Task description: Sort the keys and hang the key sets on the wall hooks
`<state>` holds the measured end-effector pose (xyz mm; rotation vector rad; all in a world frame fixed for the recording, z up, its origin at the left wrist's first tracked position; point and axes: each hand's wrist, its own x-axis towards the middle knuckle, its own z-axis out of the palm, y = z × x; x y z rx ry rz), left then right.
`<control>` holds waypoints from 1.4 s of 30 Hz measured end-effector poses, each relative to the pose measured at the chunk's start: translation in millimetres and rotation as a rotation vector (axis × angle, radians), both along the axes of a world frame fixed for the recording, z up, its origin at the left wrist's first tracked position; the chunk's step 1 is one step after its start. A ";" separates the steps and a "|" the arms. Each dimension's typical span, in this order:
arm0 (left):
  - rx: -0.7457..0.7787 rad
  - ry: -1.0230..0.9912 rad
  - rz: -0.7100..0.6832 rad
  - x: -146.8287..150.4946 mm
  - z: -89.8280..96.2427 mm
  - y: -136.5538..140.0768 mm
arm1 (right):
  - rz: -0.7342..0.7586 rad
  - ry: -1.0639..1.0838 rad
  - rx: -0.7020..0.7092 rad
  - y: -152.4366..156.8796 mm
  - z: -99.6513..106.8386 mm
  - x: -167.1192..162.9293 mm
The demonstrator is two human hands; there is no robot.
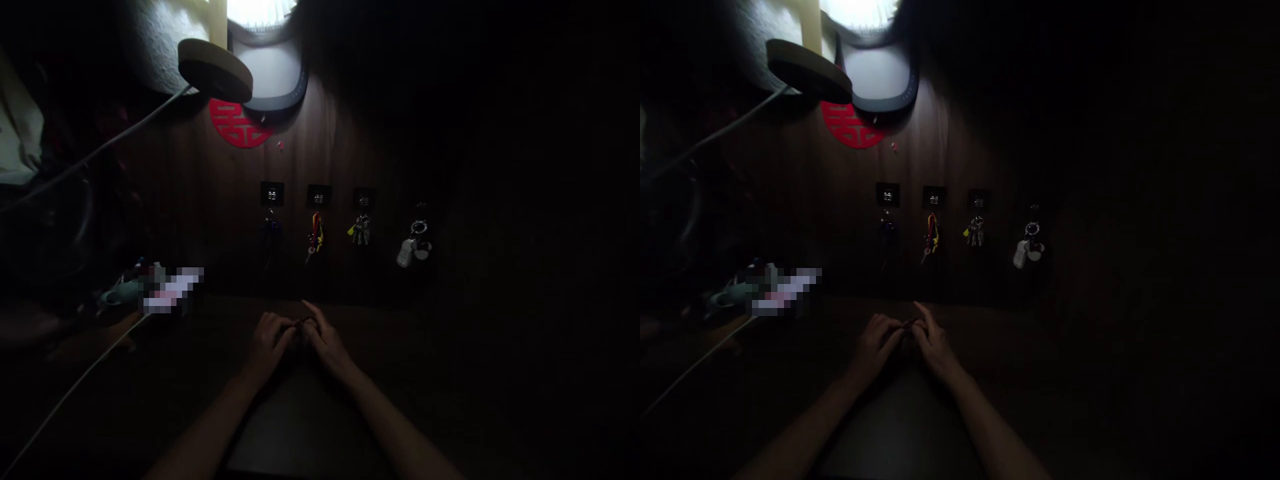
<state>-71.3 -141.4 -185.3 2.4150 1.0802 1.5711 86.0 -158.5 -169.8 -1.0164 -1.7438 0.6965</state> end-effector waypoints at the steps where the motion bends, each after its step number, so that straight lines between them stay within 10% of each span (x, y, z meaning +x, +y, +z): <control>1: 0.014 -0.023 0.008 -0.5 -0.4 0.7 | 0.033 -0.030 -0.018 0.4 -1.9 -0.7; 42: -0.275 -0.141 0.110 -11.0 -11.6 21.3 | -0.363 0.046 0.214 10.3 3.9 19.3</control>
